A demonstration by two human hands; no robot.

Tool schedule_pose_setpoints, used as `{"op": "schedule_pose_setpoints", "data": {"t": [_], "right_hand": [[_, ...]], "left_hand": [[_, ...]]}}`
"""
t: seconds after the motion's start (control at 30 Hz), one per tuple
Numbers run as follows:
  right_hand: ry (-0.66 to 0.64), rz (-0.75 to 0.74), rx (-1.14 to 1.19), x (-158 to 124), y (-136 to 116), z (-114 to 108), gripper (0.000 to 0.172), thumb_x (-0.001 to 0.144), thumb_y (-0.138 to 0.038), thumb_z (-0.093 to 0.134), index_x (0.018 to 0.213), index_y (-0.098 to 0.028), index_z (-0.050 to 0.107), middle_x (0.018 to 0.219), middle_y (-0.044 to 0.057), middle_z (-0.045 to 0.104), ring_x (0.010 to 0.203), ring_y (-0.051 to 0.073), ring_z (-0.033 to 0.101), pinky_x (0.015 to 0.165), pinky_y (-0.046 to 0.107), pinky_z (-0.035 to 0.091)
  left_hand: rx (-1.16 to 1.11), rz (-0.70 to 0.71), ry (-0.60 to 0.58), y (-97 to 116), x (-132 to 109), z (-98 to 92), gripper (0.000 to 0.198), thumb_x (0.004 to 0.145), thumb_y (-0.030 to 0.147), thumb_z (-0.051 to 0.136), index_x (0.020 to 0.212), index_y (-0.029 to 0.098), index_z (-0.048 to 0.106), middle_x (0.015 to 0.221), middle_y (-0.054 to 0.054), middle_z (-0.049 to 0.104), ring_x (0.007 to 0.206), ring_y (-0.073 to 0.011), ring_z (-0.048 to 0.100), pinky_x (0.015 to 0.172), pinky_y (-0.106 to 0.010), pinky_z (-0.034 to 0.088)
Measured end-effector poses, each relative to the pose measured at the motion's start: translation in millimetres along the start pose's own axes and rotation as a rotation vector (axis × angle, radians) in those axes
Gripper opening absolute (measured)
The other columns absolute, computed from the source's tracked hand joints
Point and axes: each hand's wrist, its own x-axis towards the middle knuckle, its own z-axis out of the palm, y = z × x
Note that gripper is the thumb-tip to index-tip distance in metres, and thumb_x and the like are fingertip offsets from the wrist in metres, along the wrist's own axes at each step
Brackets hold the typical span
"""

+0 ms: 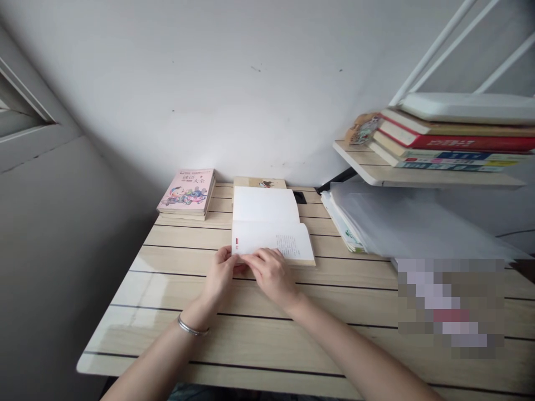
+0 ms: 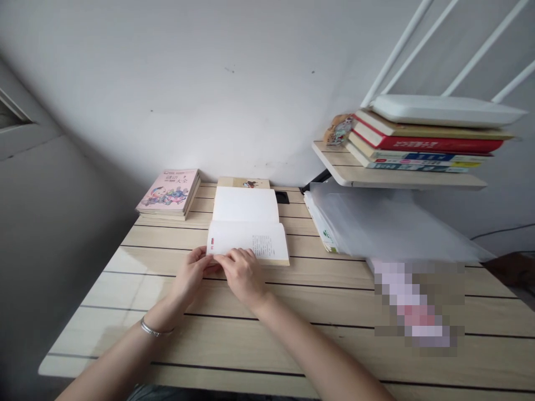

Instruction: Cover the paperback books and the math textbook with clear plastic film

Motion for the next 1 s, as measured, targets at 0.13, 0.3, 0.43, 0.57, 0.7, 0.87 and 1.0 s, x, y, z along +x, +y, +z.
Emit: {"op": "schedule_pose_setpoints", "data": {"t": [0.13, 0.3, 0.43, 0.57, 0.7, 0.87, 1.0], "right_hand": [[0.008, -0.014, 0.013, -3, 2, 0, 0.018, 0.09, -0.016, 0.052, 0.092, -0.024, 0.068, 0.074, 0.002, 0.064, 0.072, 0.015, 0.058, 0.07, 0.029, 0.04], [0.025, -0.024, 0.103, -3, 1, 1, 0.013, 0.09, -0.017, 0.051, 0.087, -0.021, 0.063, 0.078, 0.002, 0.067, 0.074, 0.015, 0.059, 0.07, 0.03, 0.04], [0.033, 0.073, 0.188, 0, -1, 5, 0.007, 0.088, -0.018, 0.053, 0.084, -0.021, 0.057, 0.076, 0.001, 0.067, 0.072, 0.015, 0.06, 0.071, 0.03, 0.04], [0.04, 0.176, 0.222, 3, -5, 6, 0.005, 0.087, -0.017, 0.054, 0.083, -0.021, 0.055, 0.072, 0.0, 0.066, 0.07, 0.015, 0.059, 0.07, 0.029, 0.038], [0.015, 0.181, 0.177, 4, -9, 2, 0.013, 0.087, -0.016, 0.053, 0.075, -0.02, 0.056, 0.07, -0.001, 0.063, 0.068, 0.015, 0.057, 0.069, 0.029, 0.036], [0.016, 0.222, 0.181, 5, -6, 4, 0.013, 0.084, -0.015, 0.056, 0.072, -0.02, 0.056, 0.071, -0.001, 0.064, 0.067, 0.015, 0.059, 0.068, 0.028, 0.036], [-0.004, 0.303, 0.182, 8, -5, 6, 0.011, 0.079, -0.014, 0.062, 0.073, -0.02, 0.055, 0.069, -0.003, 0.064, 0.064, 0.014, 0.058, 0.069, 0.029, 0.036]], "left_hand": [[0.006, 0.007, 0.005, -1, 1, -1.4, 0.021, 0.071, 0.025, 0.066, 0.088, 0.013, 0.06, 0.083, -0.006, 0.069, 0.073, -0.0169, 0.066, 0.072, -0.032, 0.055], [0.0, -0.017, -0.002, 0, 0, -2.0, 0.023, 0.071, 0.024, 0.067, 0.09, 0.013, 0.06, 0.082, -0.006, 0.069, 0.071, -0.0156, 0.065, 0.068, -0.029, 0.055], [-0.027, -0.031, -0.011, 2, -1, -0.3, 0.021, 0.071, 0.021, 0.066, 0.089, 0.014, 0.06, 0.082, -0.006, 0.069, 0.071, -0.0155, 0.065, 0.07, -0.031, 0.055], [-0.04, -0.047, -0.01, 3, -2, 0.5, 0.018, 0.07, 0.019, 0.065, 0.087, 0.014, 0.06, 0.084, -0.006, 0.069, 0.074, -0.0171, 0.067, 0.074, -0.033, 0.055], [-0.043, -0.068, 0.006, 4, -3, 0.2, 0.019, 0.069, 0.016, 0.063, 0.087, 0.014, 0.061, 0.083, -0.007, 0.069, 0.074, -0.0181, 0.067, 0.073, -0.033, 0.055], [-0.066, -0.091, -0.003, 7, -5, 1.6, 0.02, 0.066, 0.014, 0.064, 0.086, 0.014, 0.06, 0.087, -0.008, 0.069, 0.075, -0.0192, 0.068, 0.078, -0.036, 0.055], [-0.072, -0.085, -0.007, 7, -5, 2.7, 0.02, 0.067, 0.014, 0.062, 0.087, 0.013, 0.059, 0.088, -0.008, 0.07, 0.075, -0.0192, 0.068, 0.079, -0.037, 0.054]]}}
